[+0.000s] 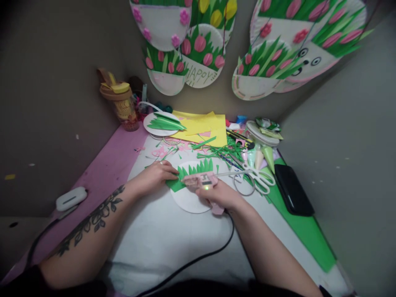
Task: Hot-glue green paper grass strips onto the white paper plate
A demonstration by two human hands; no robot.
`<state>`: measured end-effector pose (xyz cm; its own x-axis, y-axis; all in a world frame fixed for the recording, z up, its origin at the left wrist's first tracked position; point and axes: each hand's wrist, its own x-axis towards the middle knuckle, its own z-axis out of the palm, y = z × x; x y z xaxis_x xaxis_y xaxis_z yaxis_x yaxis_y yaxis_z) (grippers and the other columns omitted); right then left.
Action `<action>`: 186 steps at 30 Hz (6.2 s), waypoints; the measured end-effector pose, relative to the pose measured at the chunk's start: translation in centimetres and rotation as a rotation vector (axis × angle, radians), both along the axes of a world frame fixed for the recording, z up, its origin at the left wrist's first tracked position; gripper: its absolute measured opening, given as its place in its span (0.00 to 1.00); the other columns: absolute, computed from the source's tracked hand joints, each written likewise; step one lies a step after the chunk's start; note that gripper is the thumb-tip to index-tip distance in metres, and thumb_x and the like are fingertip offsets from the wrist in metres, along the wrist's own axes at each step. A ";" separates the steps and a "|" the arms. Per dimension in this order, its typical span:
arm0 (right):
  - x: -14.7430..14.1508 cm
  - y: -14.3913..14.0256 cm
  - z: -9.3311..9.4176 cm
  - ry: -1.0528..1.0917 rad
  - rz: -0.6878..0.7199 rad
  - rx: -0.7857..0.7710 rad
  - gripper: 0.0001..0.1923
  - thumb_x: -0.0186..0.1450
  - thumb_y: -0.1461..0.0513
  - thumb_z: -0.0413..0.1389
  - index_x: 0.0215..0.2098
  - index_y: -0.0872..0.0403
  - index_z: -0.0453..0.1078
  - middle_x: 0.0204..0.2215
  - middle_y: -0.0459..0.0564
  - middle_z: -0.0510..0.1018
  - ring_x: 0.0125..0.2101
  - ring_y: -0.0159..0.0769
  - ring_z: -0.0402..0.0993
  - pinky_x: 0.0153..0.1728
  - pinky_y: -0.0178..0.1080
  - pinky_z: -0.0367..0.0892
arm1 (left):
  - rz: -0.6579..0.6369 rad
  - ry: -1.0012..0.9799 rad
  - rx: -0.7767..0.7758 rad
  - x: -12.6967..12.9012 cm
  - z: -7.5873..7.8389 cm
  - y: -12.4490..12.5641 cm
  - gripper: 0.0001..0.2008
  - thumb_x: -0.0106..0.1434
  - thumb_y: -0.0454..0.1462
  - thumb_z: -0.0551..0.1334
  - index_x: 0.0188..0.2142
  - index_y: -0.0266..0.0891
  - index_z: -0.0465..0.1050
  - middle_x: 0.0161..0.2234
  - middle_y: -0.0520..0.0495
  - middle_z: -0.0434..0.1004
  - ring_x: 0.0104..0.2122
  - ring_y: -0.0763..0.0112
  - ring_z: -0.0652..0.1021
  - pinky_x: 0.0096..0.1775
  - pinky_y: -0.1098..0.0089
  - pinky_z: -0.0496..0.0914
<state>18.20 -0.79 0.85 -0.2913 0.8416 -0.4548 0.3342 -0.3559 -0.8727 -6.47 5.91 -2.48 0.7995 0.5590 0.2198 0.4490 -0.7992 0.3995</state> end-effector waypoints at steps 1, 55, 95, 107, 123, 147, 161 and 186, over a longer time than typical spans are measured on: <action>0.3 0.2 -0.6 0.113 -0.057 -0.031 0.12 0.52 0.55 0.63 0.25 0.55 0.70 0.13 0.42 0.66 0.15 0.28 0.58 0.17 0.34 0.52 | 0.020 -0.040 -0.020 0.0 0.0 0.0 0.15 0.61 0.27 0.56 0.39 0.41 0.80 0.43 0.47 0.81 0.43 0.65 0.76 0.46 0.64 0.67; 1.6 0.4 -3.0 0.464 -0.317 -0.151 0.19 0.47 0.53 0.68 0.27 0.57 0.70 0.14 0.43 0.69 0.14 0.27 0.60 0.16 0.32 0.53 | 0.096 0.070 -0.174 2.2 1.5 0.4 0.08 0.63 0.36 0.58 0.37 0.43 0.76 0.57 0.45 0.67 0.63 0.50 0.56 0.61 0.45 0.53; 1.4 0.2 -3.5 0.460 -0.330 -0.141 0.22 0.44 0.50 0.69 0.24 0.57 0.69 0.13 0.43 0.69 0.14 0.27 0.60 0.14 0.31 0.54 | 0.619 -0.342 -0.779 1.6 0.2 0.5 0.13 0.53 0.35 0.60 0.38 0.35 0.75 0.27 0.49 0.76 0.25 0.72 0.75 0.25 0.74 0.66; 1.3 0.1 -3.5 0.444 -0.303 -0.112 0.19 0.48 0.51 0.67 0.22 0.56 0.69 0.12 0.43 0.68 0.14 0.27 0.59 0.16 0.33 0.51 | 0.782 -0.371 -0.801 2.2 1.0 0.5 0.09 0.51 0.37 0.65 0.30 0.34 0.78 0.24 0.49 0.78 0.23 0.73 0.75 0.25 0.74 0.66; 1.1 -0.3 -3.8 0.449 -0.308 -0.065 0.17 0.52 0.53 0.66 0.19 0.55 0.68 0.15 0.43 0.68 0.18 0.27 0.60 0.20 0.33 0.54 | 0.297 -0.158 -0.333 1.0 0.4 1.2 0.07 0.60 0.31 0.58 0.34 0.38 0.75 0.37 0.44 0.74 0.38 0.67 0.74 0.42 0.66 0.68; 0.8 -0.1 -3.0 0.420 -0.299 -0.040 0.16 0.49 0.52 0.66 0.27 0.55 0.72 0.14 0.42 0.67 0.17 0.28 0.60 0.19 0.33 0.53 | 0.254 0.053 -0.264 2.1 0.1 2.0 0.08 0.62 0.33 0.52 0.32 0.39 0.69 0.31 0.46 0.74 0.32 0.66 0.71 0.38 0.65 0.65; 0.9 -0.2 -3.8 0.411 -0.311 -0.062 0.13 0.53 0.54 0.65 0.28 0.55 0.71 0.14 0.41 0.67 0.17 0.28 0.59 0.20 0.33 0.54 | 0.408 0.122 -0.227 3.0 -0.2 1.8 0.08 0.64 0.34 0.53 0.34 0.39 0.71 0.30 0.44 0.76 0.32 0.62 0.74 0.35 0.65 0.65; 1.0 -0.2 -3.5 0.425 -0.323 -0.080 0.16 0.51 0.53 0.66 0.31 0.54 0.73 0.17 0.41 0.68 0.19 0.29 0.60 0.20 0.34 0.54 | 0.512 -0.008 -0.202 3.4 0.3 -0.1 0.05 0.57 0.38 0.66 0.26 0.40 0.76 0.28 0.47 0.72 0.34 0.64 0.73 0.37 0.65 0.66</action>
<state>19.19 -0.99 -2.61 -0.1953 0.8864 -0.4197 -0.1800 -0.4531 -0.8731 -3.10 5.82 -2.16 0.4131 0.9078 0.0728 0.7562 -0.3865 0.5280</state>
